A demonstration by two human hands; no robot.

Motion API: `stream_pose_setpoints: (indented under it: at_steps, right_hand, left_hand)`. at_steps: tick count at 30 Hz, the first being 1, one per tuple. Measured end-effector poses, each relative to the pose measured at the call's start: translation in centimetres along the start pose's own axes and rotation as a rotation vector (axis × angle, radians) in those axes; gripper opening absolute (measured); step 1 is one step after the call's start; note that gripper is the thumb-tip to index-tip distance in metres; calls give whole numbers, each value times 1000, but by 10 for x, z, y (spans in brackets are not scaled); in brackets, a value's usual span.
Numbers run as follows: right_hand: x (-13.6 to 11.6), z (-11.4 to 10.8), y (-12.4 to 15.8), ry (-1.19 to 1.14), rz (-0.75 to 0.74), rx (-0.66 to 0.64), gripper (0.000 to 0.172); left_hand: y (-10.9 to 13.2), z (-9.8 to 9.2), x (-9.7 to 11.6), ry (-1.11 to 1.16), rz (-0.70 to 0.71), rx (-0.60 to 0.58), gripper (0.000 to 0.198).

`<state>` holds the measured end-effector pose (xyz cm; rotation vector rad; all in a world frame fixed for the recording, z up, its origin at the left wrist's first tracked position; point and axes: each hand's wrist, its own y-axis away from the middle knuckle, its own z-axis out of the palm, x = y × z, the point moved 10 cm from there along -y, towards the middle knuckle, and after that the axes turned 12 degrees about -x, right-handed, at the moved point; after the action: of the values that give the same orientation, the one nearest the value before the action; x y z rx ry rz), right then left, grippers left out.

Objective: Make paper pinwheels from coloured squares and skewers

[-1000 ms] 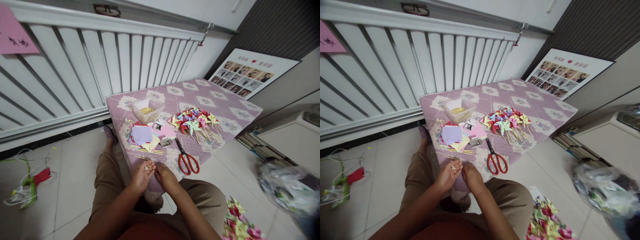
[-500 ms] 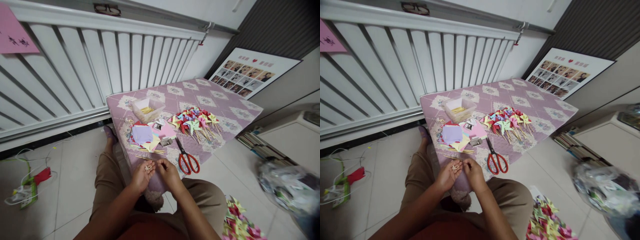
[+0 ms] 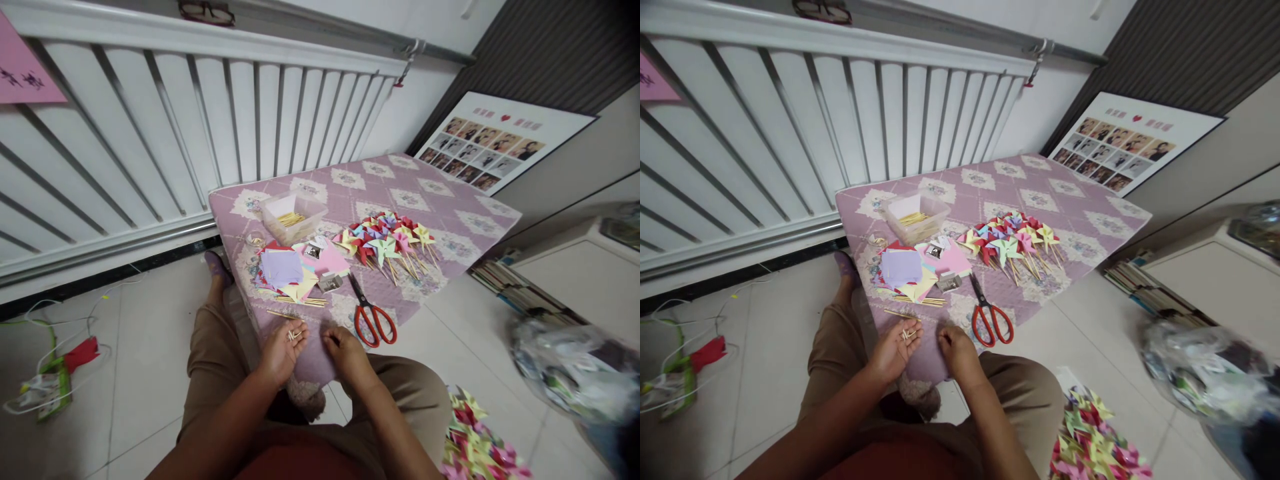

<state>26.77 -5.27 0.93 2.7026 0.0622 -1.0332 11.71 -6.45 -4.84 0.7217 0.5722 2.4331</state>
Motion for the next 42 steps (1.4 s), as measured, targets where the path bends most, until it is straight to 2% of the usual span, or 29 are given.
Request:
stream_pose_setpoints:
  at_steps: [7, 16, 20, 25, 27, 31, 34, 36, 42]
  right_hand:
    - [-17, 14, 0, 194, -20, -75, 14]
    - [-25, 11, -1, 219, -36, 12, 18]
    - [-48, 11, 1, 142, -105, 52, 16]
    - [-78, 23, -2, 81, -206, 24, 16]
    - [-72, 18, -6, 68, -197, 46, 17]
    - [-33, -8, -16, 62, -83, 149, 18]
    - [-13, -16, -23, 74, -39, 156, 19]
    - [-11, -12, -28, 86, -43, 133, 18]
    - [-27, 7, -35, 156, -50, 68, 16]
  left_hand:
    - [-1, 0, 0, -6, 5, -8, 14]
    - [-2, -2, -2, -10, 3, -14, 14]
    - [-4, 0, -2, -10, 17, -42, 15]
    - [-6, 7, 1, -30, 72, -111, 12]
    - [-5, 6, 0, -27, 65, -96, 11]
    - [-3, 0, -5, -1, 20, -31, 12]
    - [-3, 2, -3, 27, 33, -49, 16]
    - [-3, 4, -3, 30, 35, -57, 16]
    - [-3, 3, -3, 20, 25, -37, 19]
